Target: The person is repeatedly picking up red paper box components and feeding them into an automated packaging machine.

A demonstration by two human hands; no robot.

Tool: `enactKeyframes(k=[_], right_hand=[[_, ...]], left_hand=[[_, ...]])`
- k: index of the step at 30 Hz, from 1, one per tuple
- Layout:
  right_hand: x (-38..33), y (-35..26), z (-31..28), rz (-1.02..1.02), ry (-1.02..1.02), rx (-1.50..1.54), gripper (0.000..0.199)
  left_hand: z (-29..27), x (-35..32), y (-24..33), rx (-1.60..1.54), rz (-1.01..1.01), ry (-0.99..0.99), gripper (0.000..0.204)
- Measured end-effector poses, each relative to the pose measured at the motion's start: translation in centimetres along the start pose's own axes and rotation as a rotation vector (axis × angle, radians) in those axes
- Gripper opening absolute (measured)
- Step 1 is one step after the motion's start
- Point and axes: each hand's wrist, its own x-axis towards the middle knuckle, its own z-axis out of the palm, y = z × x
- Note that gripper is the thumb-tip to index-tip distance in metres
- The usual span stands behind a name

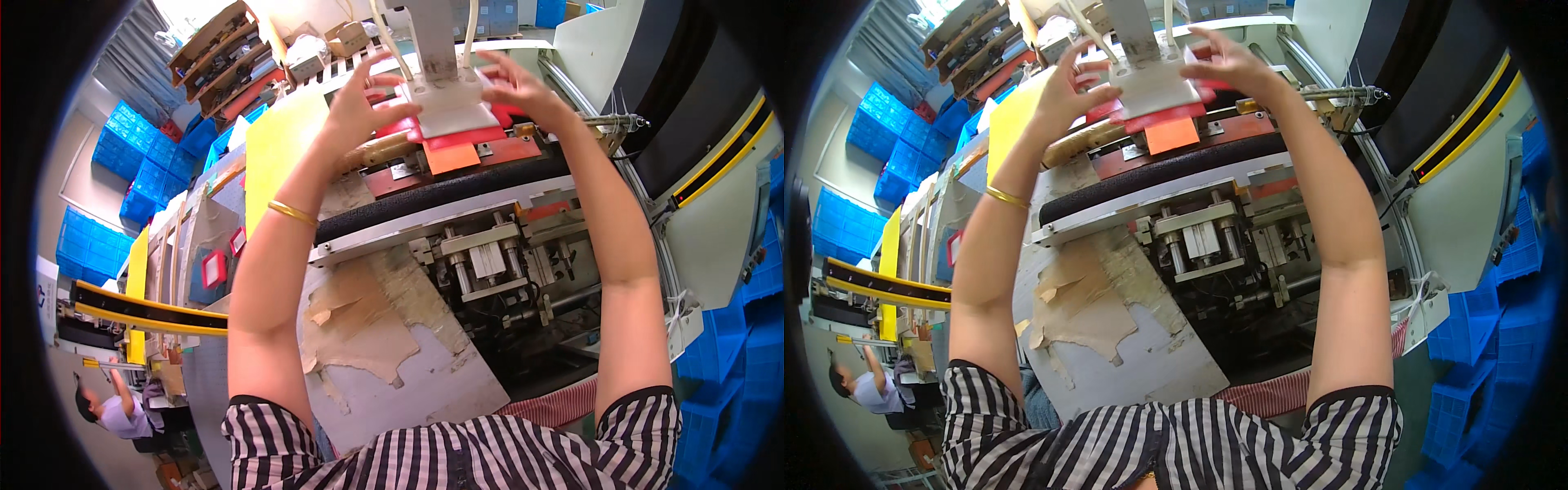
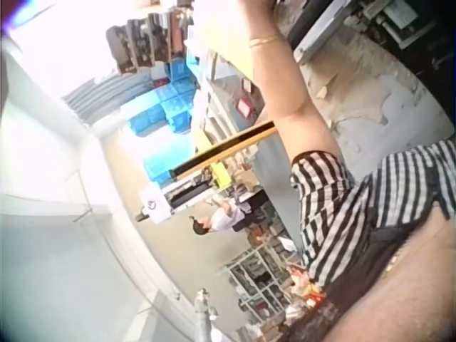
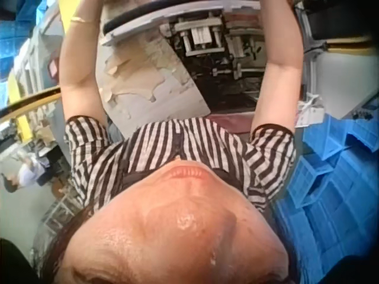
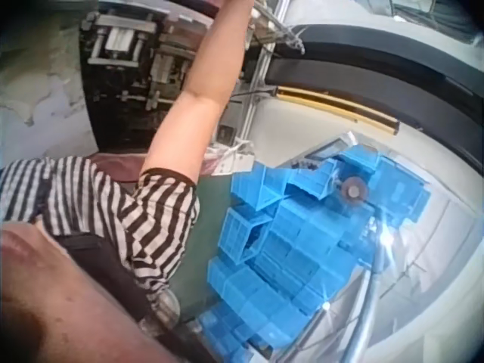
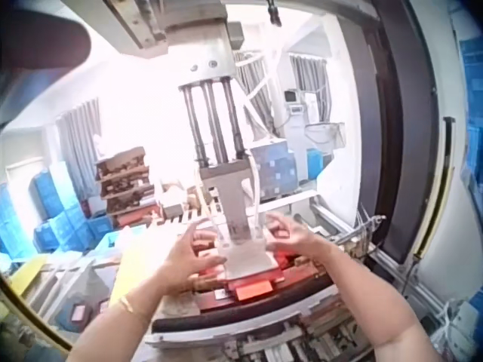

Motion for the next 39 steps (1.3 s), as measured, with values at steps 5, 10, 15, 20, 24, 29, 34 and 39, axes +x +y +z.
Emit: enactKeyframes(k=[5, 10, 15, 20, 24, 29, 34, 39], right_hand=[[1.0, -2.9, -1.3, -0.193, 0.026, -0.469, 0.079], [-8.8, -7.3, 9.0, -0.213, 0.409, 0.266, 0.053], [-22.2, -10.0, 25.8, 0.070, -0.416, 0.119, 0.033], [-25.5, -14.1, 37.2, 0.131, -0.759, 0.203, 0.035], [-25.3, -16.7, 47.2, 0.143, -1.009, 0.185, 0.037], [-24.6, -19.6, 61.7, 0.210, -1.328, 0.183, 0.038], [-25.2, -22.6, 74.1, 0.022, -1.624, -0.012, 0.040], [-26.4, -24.2, 81.4, -0.025, -1.775, -0.110, 0.042]], left_hand=[[-0.3, 1.8, 0.9, 0.017, 0.206, -0.039, 0.105], [-1.3, -10.3, 6.0, 0.140, 0.096, 0.104, 0.094], [-6.6, -31.1, 5.3, -0.093, -0.224, -0.041, 0.047], [-14.3, -56.7, 0.3, -0.147, -0.618, 0.607, 0.026], [-16.3, -82.8, -2.2, -0.013, -0.893, 1.361, 0.022], [-11.8, -115.2, 2.8, 0.522, -1.828, 1.859, 0.019], [-6.6, -127.7, 16.6, 0.795, -2.431, 1.808, 0.028], [-3.9, -133.0, 21.4, 0.555, -2.918, 1.520, 0.051]])
